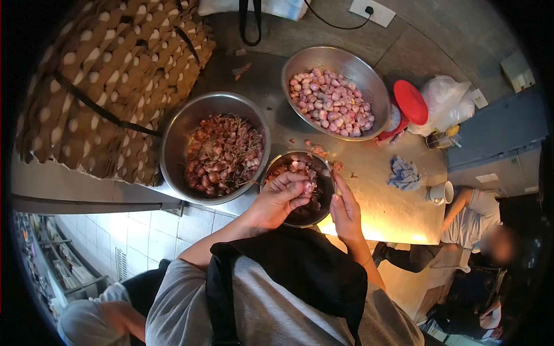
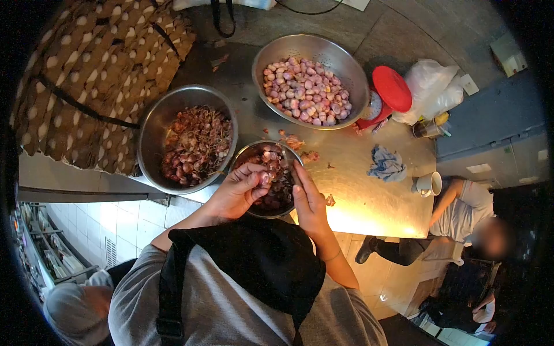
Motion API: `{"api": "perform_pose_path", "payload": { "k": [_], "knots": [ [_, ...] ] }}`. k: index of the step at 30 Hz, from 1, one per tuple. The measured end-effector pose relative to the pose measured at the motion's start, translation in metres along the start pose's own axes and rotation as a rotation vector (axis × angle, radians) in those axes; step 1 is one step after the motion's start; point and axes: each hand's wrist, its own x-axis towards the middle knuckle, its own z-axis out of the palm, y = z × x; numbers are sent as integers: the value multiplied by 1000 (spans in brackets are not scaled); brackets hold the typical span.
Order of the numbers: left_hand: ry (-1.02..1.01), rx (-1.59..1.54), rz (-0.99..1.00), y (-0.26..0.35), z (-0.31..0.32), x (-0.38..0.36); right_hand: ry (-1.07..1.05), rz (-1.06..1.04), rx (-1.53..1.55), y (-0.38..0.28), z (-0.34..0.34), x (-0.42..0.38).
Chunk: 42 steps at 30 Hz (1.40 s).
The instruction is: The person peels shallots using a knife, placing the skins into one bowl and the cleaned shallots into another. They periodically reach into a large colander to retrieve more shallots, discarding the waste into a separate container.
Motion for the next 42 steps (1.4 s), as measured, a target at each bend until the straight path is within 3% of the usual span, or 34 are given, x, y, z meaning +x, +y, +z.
{"api": "perform_pose_path", "payload": {
  "k": [4, 8, 13, 15, 19, 22, 27, 30, 32, 34, 36, 39, 42],
  "knots": [
    [93, 146, 87, 2, 9, -1, -195, 111, 18, -29, 3, -11],
    [61, 259, 158, 2, 6, -1, -221, -142, -131, -27, 11, -10],
    [64, 288, 161, 2, 10, -2, -109, -300, -197, -20, 12, -2],
    [12, 285, 125, 7, 17, -5, -30, -104, -111, -8, 7, 2],
    [19, 328, 121, 11, 23, -8, 11, -61, -69, -5, 0, 4],
    [-3, 304, 145, 6, 16, -4, -67, -77, -119, -2, 0, -2],
    [26, 166, 88, 7, 16, -4, -231, 16, 289, -19, 5, -11],
    [25, 169, 86, 4, 15, -4, -239, 48, 77, -25, 5, -13],
    [18, 191, 94, 3, 16, -4, -132, -263, -191, -20, 11, -6],
    [16, 214, 101, 3, 15, -4, -83, -373, -329, -21, 14, -5],
    [17, 236, 105, 3, 13, -6, -94, -279, -337, -29, 13, -9],
    [12, 241, 93, 1, 10, -5, -54, -322, -263, -19, 12, -5],
    [8, 227, 89, 3, 14, -6, -99, -3, -51, -19, 8, -11]
  ]
}}
